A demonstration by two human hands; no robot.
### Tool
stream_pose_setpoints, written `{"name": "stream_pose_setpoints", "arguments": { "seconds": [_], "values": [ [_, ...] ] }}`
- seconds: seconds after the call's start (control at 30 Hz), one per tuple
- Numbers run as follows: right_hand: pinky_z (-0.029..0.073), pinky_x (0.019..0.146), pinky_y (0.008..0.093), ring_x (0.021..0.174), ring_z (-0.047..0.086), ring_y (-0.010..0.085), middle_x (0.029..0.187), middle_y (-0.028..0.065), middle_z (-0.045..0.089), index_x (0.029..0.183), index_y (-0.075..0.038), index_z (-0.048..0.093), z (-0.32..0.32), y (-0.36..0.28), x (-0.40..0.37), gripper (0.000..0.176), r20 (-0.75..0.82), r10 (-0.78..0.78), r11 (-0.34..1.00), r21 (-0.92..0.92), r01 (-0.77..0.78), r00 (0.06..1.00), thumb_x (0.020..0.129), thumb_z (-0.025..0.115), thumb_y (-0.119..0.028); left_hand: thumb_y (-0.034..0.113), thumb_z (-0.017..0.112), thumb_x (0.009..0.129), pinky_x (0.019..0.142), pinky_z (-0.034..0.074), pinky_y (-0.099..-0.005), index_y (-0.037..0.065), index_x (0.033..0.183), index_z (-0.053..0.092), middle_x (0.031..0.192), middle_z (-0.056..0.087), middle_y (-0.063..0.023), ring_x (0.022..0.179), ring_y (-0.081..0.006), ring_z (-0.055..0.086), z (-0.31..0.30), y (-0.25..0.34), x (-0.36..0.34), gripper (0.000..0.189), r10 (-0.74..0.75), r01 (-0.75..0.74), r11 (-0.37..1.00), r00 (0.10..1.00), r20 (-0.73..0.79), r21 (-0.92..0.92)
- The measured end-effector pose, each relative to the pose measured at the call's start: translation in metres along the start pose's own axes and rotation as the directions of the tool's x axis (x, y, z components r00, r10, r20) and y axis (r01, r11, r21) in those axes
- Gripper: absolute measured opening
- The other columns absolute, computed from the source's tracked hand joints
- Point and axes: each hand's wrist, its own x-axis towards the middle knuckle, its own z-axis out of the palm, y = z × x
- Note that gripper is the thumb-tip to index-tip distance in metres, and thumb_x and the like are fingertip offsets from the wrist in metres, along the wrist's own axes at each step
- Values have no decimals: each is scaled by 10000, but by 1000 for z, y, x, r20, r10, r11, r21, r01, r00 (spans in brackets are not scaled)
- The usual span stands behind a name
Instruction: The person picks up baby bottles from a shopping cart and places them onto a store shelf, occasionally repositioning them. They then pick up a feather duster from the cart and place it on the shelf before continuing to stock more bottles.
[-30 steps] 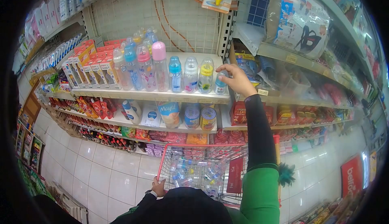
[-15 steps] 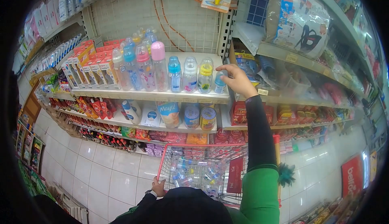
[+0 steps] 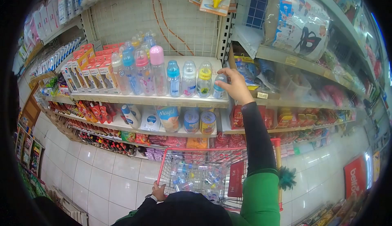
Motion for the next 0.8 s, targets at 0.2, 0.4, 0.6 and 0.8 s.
{"name": "stream_pose_setpoints", "arguments": {
  "seconds": [0.2,0.4,0.6,0.8],
  "values": [
    [508,828,347,914,632,246,1073,123,664,1181,-76,639,-1,0,-5,443,26,-3,999,43,2,1000,780,788,-192,491,843,627,1026,416,-561,195,1438,434,1476,90,-358,1207,-596,382,6,-4,3,954,10,-10,1000,1000,-9,21],
    [514,869,354,983,668,273,1122,155,684,1209,-64,622,1,0,-5,478,21,0,997,72,-2,1000,767,786,-145,490,839,634,1018,420,-566,198,1429,447,1472,98,-357,1199,-600,383,4,-4,7,933,13,-13,999,1000,-3,45],
    [524,901,346,1049,647,225,1215,131,655,1247,-40,591,-1,-6,-5,487,72,38,998,46,-42,997,803,769,-133,484,840,636,1007,430,-569,202,1430,446,1476,97,-347,1198,-594,390,0,-3,4,930,3,-4,1000,1000,8,24],
    [518,843,345,928,665,256,1067,146,689,1200,-53,620,4,-1,-6,475,-4,-6,997,78,7,1000,764,788,-142,474,850,629,1012,428,-566,202,1432,443,1481,85,-343,1200,-597,388,4,-6,7,941,11,-11,1000,1000,9,21]
  ]
}}
